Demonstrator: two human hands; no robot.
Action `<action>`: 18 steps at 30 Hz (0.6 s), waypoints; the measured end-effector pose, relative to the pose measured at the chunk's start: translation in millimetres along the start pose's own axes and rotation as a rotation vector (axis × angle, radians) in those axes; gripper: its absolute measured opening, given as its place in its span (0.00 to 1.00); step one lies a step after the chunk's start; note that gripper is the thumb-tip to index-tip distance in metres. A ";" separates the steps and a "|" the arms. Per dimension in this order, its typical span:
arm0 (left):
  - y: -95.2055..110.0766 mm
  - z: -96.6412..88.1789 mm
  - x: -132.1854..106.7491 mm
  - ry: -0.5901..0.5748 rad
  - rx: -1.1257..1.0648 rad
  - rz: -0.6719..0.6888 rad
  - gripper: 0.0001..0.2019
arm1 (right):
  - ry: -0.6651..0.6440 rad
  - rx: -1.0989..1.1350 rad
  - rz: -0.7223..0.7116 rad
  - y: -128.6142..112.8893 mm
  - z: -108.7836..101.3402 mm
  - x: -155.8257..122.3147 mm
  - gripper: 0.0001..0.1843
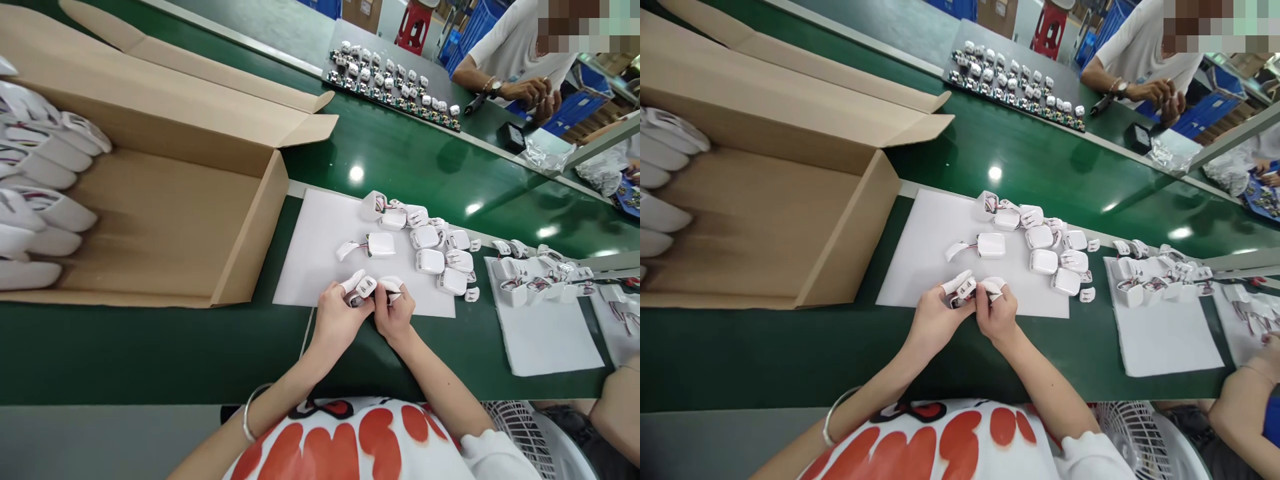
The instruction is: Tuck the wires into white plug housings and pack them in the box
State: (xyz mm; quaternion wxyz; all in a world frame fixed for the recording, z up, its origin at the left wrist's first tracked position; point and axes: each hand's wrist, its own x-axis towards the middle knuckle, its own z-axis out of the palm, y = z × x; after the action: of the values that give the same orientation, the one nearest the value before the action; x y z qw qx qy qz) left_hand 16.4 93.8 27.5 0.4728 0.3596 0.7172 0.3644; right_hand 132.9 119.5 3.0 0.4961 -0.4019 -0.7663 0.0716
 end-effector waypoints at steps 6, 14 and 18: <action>-3.8 -0.6 1.1 -0.038 -0.070 -0.012 0.13 | 0.103 0.044 -0.054 -3.9 -32.8 14.6 0.10; -4.9 -3.1 3.5 -0.088 -0.144 -0.036 0.16 | -0.154 0.188 -0.036 0.5 -23.9 37.9 0.15; -7.6 -4.4 5.3 -0.107 -0.162 -0.040 0.15 | -0.197 0.186 -0.082 -0.6 -18.6 41.4 0.15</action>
State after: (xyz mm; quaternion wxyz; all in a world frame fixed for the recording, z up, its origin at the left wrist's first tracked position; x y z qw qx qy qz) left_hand 9.4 93.9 20.0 0.5452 0.3248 0.6660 0.3921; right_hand 140.1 142.2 41.6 0.4560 -0.3136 -0.8171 0.1613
